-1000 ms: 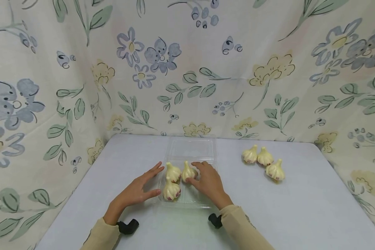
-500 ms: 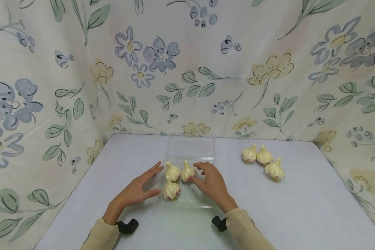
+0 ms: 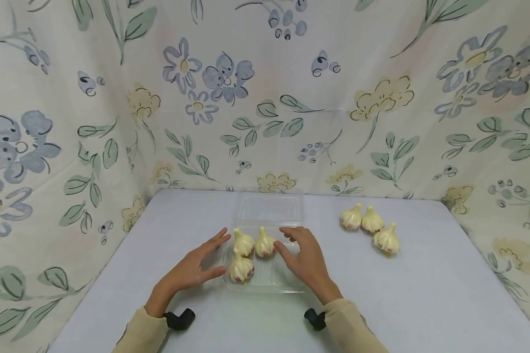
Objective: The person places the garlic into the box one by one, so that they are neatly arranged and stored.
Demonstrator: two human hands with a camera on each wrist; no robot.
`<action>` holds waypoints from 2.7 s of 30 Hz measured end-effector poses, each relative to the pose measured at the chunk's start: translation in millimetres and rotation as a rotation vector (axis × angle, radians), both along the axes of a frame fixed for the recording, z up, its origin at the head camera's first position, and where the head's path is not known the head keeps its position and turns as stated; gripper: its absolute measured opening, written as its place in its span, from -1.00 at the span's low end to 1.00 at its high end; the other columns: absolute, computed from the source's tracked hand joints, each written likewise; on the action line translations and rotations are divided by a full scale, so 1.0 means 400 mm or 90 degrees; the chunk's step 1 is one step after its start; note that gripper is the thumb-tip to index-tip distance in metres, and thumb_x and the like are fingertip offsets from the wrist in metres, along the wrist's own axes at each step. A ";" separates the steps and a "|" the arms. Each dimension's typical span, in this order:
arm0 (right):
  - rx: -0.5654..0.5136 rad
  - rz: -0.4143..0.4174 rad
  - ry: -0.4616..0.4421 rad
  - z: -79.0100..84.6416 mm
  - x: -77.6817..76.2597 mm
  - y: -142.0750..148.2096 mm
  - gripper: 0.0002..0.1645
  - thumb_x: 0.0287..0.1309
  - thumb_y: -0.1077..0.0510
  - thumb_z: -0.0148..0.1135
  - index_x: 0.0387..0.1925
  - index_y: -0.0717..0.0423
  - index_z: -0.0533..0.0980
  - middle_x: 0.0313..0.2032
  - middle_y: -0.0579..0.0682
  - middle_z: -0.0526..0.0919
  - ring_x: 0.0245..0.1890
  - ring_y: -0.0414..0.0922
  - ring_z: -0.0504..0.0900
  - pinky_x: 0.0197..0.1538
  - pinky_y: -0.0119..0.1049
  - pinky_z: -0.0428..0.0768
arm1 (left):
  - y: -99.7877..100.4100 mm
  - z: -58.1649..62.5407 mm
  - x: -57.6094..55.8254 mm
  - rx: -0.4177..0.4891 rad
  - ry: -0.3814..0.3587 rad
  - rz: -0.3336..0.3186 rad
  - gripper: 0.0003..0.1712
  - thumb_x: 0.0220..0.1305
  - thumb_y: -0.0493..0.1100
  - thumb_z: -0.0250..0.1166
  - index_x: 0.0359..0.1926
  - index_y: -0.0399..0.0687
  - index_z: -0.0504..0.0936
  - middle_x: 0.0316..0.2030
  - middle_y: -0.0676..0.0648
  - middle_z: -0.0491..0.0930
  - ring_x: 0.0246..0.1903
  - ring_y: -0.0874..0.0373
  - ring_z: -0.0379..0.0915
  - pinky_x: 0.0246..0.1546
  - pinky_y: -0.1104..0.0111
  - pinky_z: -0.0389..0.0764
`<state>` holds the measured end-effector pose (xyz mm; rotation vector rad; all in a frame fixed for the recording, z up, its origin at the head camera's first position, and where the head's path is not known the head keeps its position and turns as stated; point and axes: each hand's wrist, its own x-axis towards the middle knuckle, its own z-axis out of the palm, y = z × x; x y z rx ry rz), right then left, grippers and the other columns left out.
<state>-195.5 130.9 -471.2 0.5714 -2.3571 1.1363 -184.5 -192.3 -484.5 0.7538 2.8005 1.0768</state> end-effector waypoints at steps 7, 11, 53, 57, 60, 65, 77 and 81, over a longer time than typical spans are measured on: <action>-0.018 -0.019 0.008 -0.008 0.006 0.018 -0.55 0.12 0.18 0.51 0.08 0.01 0.66 -0.17 -0.07 0.72 -0.14 -0.07 0.64 -0.13 -0.13 0.60 | 0.000 -0.003 -0.002 0.003 0.001 -0.001 -0.06 0.31 0.27 0.31 0.60 0.28 0.15 0.63 0.20 -0.08 0.60 -0.02 -0.05 0.49 -0.35 0.00; -0.034 -0.016 0.027 -0.011 0.008 0.030 -0.55 0.10 0.22 0.51 0.07 0.02 0.67 -0.17 -0.08 0.72 -0.14 -0.10 0.62 -0.10 -0.27 0.58 | 0.000 -0.005 -0.003 0.002 0.004 -0.001 -0.06 0.30 0.28 0.31 0.60 0.28 0.15 0.63 0.20 -0.08 0.60 -0.02 -0.05 0.48 -0.35 0.01; -0.126 -0.268 -0.162 -0.030 0.035 0.260 -0.61 0.29 0.06 0.38 0.09 0.11 0.65 -0.04 0.15 0.73 -0.18 -0.45 0.54 -0.11 -0.58 0.46 | 0.000 0.002 0.002 0.012 0.001 -0.010 -0.06 0.31 0.24 0.33 0.59 0.18 0.17 0.63 0.12 -0.06 0.60 -0.08 -0.03 0.47 -0.38 0.01; -0.144 -0.285 -0.177 -0.029 0.035 0.285 -0.58 0.25 0.06 0.42 0.09 0.14 0.64 -0.07 0.09 0.72 -0.22 -0.52 0.51 -0.14 -0.58 0.45 | 0.001 0.003 0.002 0.012 0.003 -0.011 -0.07 0.32 0.24 0.33 0.59 0.18 0.17 0.64 0.10 -0.05 0.59 -0.10 -0.03 0.46 -0.39 0.01; -0.149 -0.308 -0.175 -0.030 0.036 0.304 -0.56 0.22 0.06 0.45 0.08 0.16 0.64 -0.13 -0.03 0.71 -0.24 -0.51 0.50 -0.16 -0.59 0.44 | 0.001 0.003 0.002 0.012 0.002 -0.010 -0.06 0.31 0.23 0.33 0.60 0.19 0.16 0.63 0.11 -0.05 0.59 -0.08 -0.03 0.46 -0.40 0.00; -0.159 -0.357 -0.162 -0.030 0.041 0.332 -0.56 0.19 0.06 0.48 0.02 0.20 0.63 -0.17 -0.03 0.69 -0.27 -0.50 0.48 -0.18 -0.60 0.41 | 0.000 0.000 0.001 0.015 0.006 -0.013 -0.07 0.32 0.22 0.34 0.60 0.19 0.16 0.63 0.11 -0.05 0.59 -0.08 -0.03 0.45 -0.40 0.01; -0.195 -0.453 -0.118 -0.032 0.040 0.385 -0.53 0.16 0.10 0.46 -0.01 0.34 0.58 -0.19 0.04 0.60 -0.30 -0.42 0.41 -0.23 -0.68 0.34 | 0.000 -0.003 0.000 0.012 0.000 -0.009 -0.06 0.31 0.23 0.33 0.60 0.17 0.16 0.63 0.13 -0.07 0.60 -0.06 -0.05 0.47 -0.38 -0.01; -0.196 -0.486 -0.142 -0.036 0.036 0.402 -0.47 0.18 0.06 0.44 0.06 0.33 0.56 -0.17 -0.03 0.52 -0.28 -0.47 0.33 -0.17 -0.51 0.28 | 0.000 -0.001 0.001 0.013 -0.003 -0.009 -0.06 0.31 0.24 0.33 0.59 0.17 0.17 0.63 0.14 -0.06 0.60 -0.06 -0.05 0.47 -0.38 -0.01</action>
